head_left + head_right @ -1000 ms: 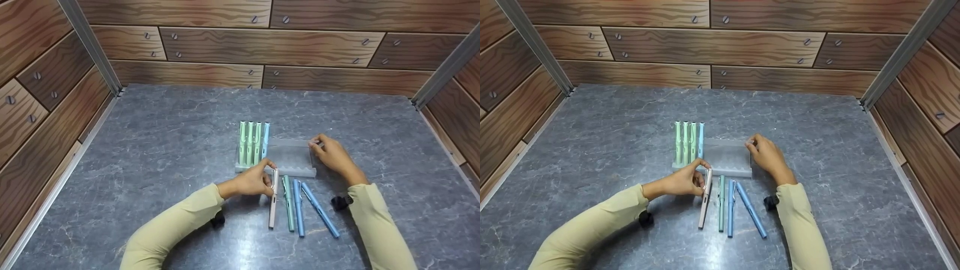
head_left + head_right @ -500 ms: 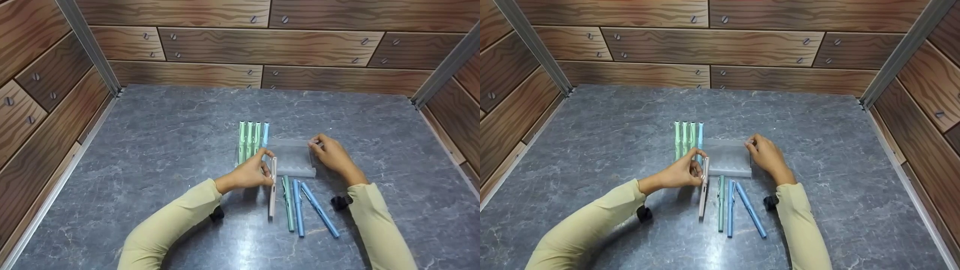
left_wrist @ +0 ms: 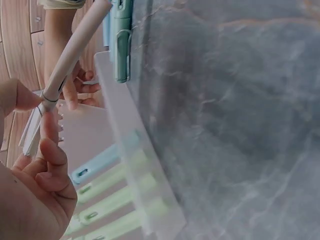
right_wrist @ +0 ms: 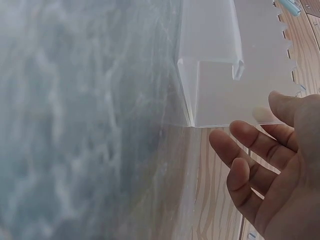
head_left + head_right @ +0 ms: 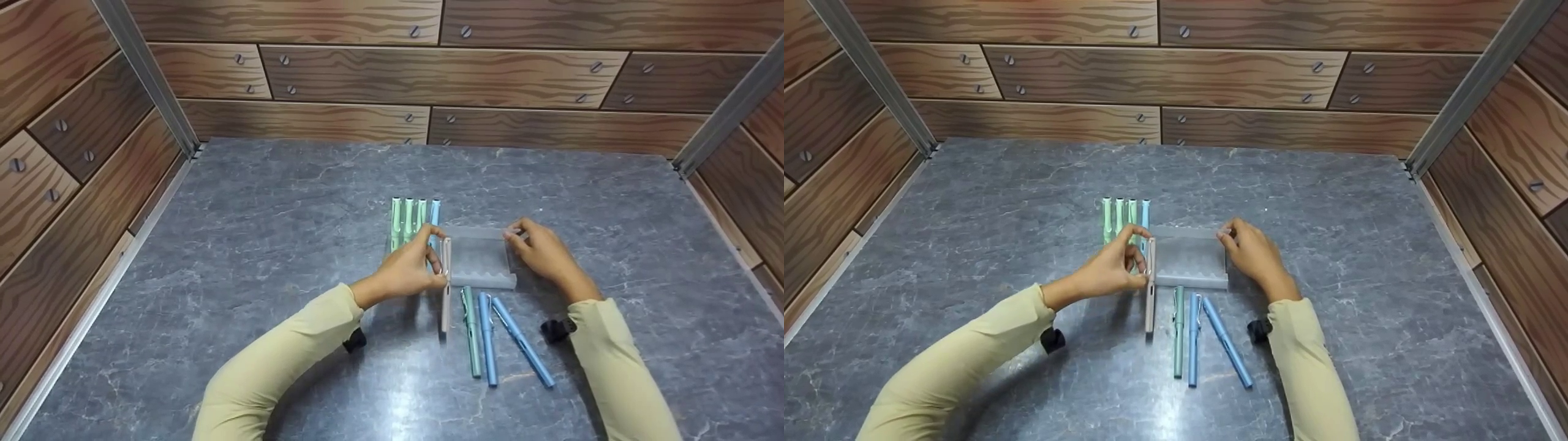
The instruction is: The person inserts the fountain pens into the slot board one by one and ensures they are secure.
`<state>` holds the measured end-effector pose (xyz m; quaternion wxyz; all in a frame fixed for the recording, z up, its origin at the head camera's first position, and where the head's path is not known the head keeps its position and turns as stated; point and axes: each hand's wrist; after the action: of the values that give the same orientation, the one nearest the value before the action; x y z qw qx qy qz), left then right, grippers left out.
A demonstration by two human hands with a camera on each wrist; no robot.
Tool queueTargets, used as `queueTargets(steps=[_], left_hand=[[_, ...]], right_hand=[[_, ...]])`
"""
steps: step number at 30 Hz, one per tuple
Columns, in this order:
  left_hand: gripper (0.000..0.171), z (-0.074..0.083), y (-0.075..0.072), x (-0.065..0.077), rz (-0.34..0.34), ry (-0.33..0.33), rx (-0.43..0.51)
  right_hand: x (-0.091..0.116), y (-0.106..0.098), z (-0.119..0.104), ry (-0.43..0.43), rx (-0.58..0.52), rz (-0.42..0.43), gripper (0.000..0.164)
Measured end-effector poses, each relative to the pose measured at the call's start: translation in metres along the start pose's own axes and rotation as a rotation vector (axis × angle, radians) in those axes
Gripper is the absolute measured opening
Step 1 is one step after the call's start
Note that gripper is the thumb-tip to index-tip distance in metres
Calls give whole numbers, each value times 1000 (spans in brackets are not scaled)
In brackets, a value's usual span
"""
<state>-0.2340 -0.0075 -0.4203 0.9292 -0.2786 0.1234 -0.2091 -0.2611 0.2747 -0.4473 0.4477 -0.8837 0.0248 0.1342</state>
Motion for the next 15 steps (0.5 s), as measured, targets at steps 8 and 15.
queueTargets(steps=[8, 15], left_hand=[[68, 9, -10, -6, 100, 68, -82], [67, 12, -14, -8, 173, 105, -120]], right_hand=[[0, 1, 1, 6, -13, -5, 25], [0, 0, 1, 14, 8, -17, 27]])
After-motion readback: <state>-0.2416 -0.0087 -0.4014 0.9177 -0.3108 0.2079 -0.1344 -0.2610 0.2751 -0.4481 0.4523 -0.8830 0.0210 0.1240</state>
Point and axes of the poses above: each hand's wrist, its own x-axis away from the middle knuckle, its own y-axis out of the palm, z = x × y, and after that the axes turned 7 degrees about z, right-handed
